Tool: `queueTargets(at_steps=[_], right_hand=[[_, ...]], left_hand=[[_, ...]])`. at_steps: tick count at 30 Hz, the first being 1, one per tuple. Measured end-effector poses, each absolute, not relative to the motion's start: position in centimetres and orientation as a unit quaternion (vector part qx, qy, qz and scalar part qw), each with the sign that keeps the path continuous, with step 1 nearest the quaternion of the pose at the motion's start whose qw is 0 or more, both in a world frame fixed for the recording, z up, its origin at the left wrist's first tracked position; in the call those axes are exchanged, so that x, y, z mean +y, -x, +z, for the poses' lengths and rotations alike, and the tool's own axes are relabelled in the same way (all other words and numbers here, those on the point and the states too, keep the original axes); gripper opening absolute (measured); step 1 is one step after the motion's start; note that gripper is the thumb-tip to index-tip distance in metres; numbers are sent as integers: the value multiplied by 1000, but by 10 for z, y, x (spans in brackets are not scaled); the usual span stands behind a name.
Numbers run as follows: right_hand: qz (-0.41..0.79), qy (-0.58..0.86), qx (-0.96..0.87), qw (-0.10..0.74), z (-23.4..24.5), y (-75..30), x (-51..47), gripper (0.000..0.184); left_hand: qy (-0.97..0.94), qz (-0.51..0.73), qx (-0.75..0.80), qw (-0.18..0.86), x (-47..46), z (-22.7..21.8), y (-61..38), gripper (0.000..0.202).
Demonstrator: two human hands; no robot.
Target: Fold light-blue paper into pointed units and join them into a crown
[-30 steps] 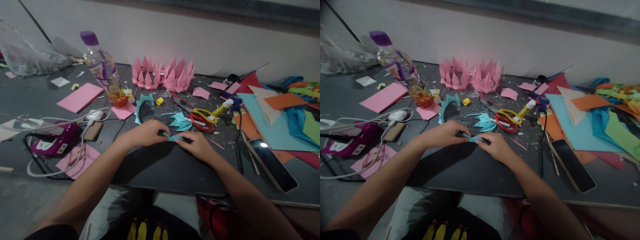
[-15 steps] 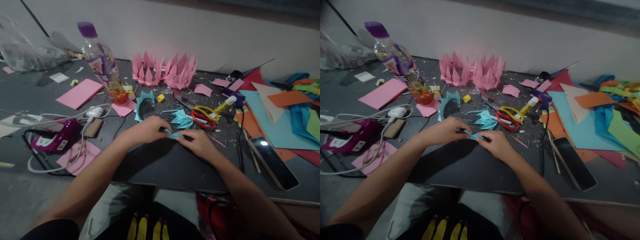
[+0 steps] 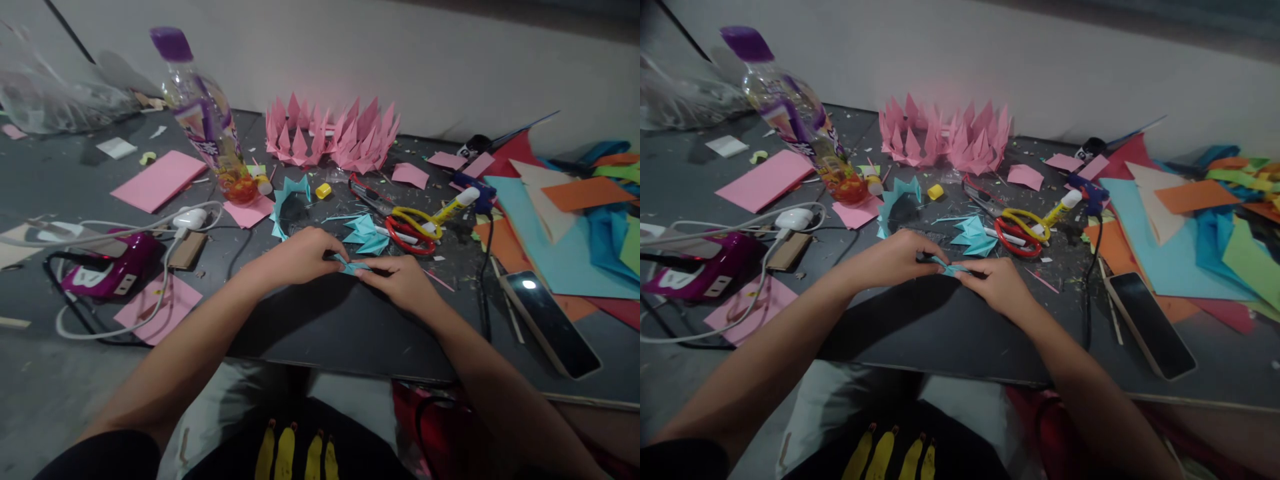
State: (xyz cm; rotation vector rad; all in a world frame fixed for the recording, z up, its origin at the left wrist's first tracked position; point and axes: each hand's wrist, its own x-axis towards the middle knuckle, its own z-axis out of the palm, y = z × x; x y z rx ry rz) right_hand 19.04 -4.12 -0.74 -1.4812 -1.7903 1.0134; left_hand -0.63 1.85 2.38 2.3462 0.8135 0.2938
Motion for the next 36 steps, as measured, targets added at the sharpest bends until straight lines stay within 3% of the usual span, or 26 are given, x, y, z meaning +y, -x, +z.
queueTargets(at_steps=[7, 36], right_hand=[[463, 578, -588, 325, -9, -193, -39, 25], [344, 561, -675, 334, -3, -192, -43, 16]], left_hand=[[-879, 121, 324, 329, 17, 25, 5, 20], [-862, 163, 308, 368, 15, 26, 5, 14]])
